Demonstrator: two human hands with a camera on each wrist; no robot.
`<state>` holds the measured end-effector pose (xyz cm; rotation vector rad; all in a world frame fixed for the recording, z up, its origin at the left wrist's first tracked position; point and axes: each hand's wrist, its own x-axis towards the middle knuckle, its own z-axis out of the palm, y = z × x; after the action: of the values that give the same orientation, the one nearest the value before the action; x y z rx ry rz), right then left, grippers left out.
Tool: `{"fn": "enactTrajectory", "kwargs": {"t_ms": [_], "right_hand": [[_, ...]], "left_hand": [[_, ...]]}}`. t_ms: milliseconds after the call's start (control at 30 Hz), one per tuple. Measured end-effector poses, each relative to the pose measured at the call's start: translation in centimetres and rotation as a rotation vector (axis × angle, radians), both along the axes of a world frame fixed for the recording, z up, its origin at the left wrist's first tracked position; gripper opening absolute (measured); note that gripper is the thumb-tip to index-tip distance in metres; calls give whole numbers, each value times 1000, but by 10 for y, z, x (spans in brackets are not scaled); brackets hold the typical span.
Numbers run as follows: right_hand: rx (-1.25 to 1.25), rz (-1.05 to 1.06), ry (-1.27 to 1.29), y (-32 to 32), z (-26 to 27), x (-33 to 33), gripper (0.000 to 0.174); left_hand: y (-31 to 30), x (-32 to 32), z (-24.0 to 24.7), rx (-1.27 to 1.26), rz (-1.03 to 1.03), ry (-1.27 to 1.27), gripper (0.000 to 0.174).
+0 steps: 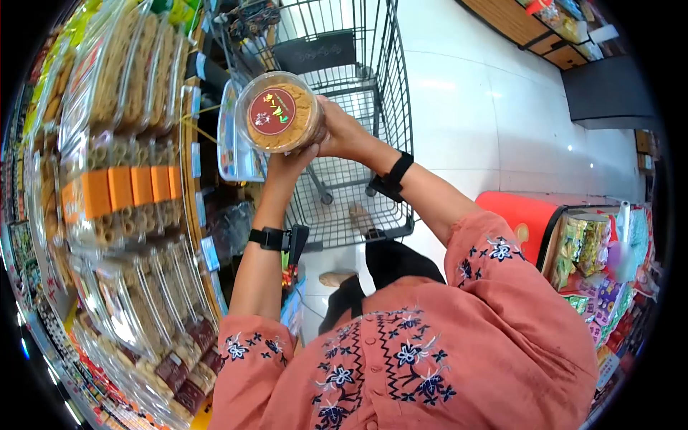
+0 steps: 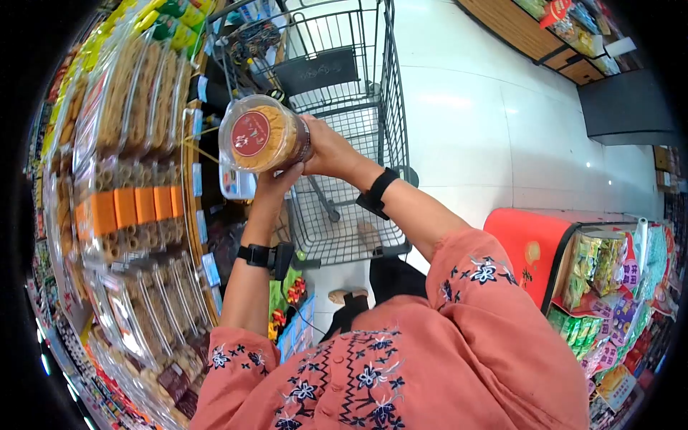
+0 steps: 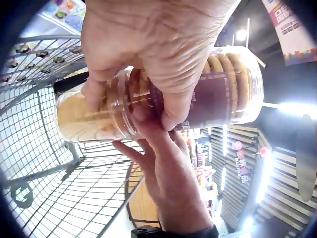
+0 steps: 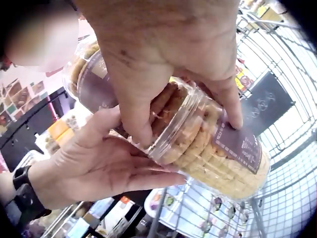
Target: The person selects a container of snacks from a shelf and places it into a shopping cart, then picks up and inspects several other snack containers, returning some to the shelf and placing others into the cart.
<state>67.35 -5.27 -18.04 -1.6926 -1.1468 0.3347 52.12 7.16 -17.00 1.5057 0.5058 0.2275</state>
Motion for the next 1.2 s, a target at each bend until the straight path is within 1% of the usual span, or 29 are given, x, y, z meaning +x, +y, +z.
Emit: {"fn": "enactTrajectory", "kwargs": {"t_ms": [33,133,167,200,233,333,367,467,500,600,633,667,733,767,867,967,1067,1100,1200], "right_hand": [[19,6,13,7,-18,15,101],[7,-29,89,23,-64,49,95],[-10,-24,110,27,-79,62,93],[-27,-18,135,31,-91,72,92],[-28,-65,116,37,-104,80,89],[-53,-61,216,47,-139,107,87],[-31,-87,256,55,-161,114,85],[-55,-130,227,61,-162,126,84],[-58,-152,230,67,-172,130,86],[-29,-118,346,78,-193,141,87],[-91,-121,377,78,-193,143,88],[-110,-139,330,81,-199,147,89],[-146,-174,239,89,-220,154,91],[-131,-170,314,90,-230,157,94],[-162,-176,297,94,-238,165,94],[-209,-186,331,93,-261,168,92],[-280,-179,336,90,-247,172,91],[-140,-83,291,95,-260,176,90],[-149,-75,298,98,-261,177,91]], "left_hand": [[6,13,-14,14,-1,33,64],[23,54,-60,-65,-7,-27,62],[31,67,-76,-18,-28,34,61],[36,78,-87,-37,-30,51,60],[41,89,-98,-55,-32,67,60],[56,120,-130,-86,-53,55,60],[60,128,-140,-92,-48,64,61],[73,149,-176,-112,-13,57,63],[78,155,-182,-126,-20,71,63],[87,166,-199,-178,-27,101,63],[90,170,-205,-179,-38,98,62],[93,175,-211,-183,-49,93,62],[97,183,-221,-167,-51,118,62],[100,185,-225,-159,-51,132,62],[106,195,-249,-46,-105,114,61],[101,199,-265,-13,-119,93,61],[96,202,-247,-107,-56,140,62],[100,204,-262,-76,-76,97,58],[99,202,-265,-63,-88,74,61]]}}
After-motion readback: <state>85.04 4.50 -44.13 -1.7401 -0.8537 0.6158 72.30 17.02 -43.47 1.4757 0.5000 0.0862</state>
